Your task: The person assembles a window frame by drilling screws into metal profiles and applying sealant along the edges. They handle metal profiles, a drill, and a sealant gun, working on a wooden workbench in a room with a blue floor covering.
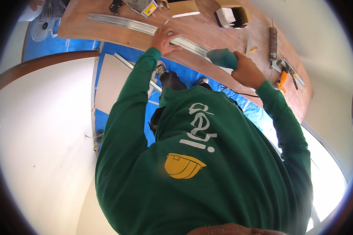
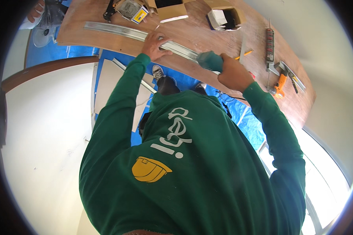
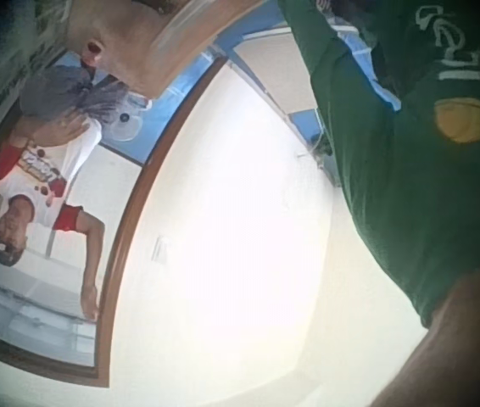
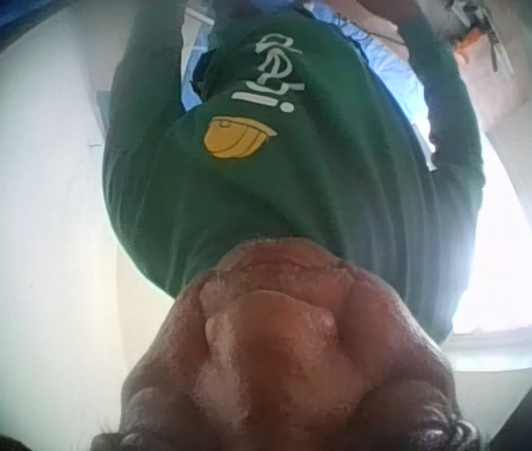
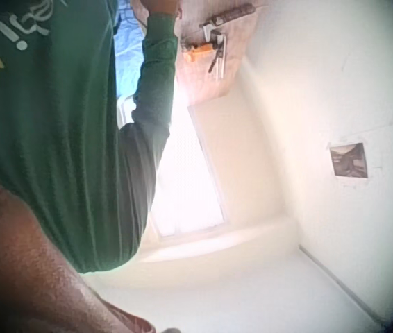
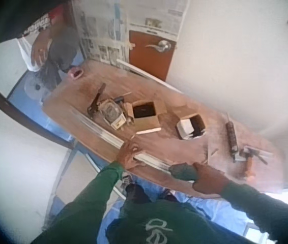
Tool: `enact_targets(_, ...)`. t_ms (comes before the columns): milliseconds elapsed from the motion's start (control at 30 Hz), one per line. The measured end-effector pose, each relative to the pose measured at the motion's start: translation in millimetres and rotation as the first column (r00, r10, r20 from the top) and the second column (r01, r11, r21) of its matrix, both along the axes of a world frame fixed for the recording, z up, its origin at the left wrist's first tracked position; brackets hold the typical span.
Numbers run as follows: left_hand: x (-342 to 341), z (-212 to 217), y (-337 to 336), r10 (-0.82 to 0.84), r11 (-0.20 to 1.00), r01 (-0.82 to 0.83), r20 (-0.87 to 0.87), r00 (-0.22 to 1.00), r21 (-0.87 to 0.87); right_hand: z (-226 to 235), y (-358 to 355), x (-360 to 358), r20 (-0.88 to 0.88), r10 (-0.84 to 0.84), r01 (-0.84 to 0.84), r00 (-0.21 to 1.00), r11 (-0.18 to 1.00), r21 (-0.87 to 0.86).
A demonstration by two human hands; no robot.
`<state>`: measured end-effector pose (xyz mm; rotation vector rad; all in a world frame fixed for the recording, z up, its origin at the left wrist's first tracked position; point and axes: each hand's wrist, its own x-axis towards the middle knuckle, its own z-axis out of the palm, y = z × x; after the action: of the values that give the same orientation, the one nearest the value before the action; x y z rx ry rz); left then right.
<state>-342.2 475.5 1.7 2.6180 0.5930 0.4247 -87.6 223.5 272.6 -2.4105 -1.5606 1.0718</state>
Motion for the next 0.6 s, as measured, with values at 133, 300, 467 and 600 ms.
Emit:
enact_targets(133,-3,-3,0,0.007,1.000,-0.006,-0.026,1.000,0.009,-2,3,5,-0.032,-0.007,0.008,0.999,1.000,0.022)
enact_targets(300,-3,-3,-1,-0.008,1.000,0.008,-0.008,1.000,0.029,-9,2,7,-0.044,-0.019,0.021,0.999,0.999,0.045)
enact_targets(467,0,-3,4,0.003,1.000,-0.003,-0.002,1.000,0.020,-9,2,17,-0.080,-0.044,0.044,0.996,0.999,-0.004)
enact_targets(600,-4,-1,-8,-0.017,1.000,0.017,0.000,1.000,-0.016,-28,-13,1,0.006,-0.050,0.051,0.999,0.996,-0.067)
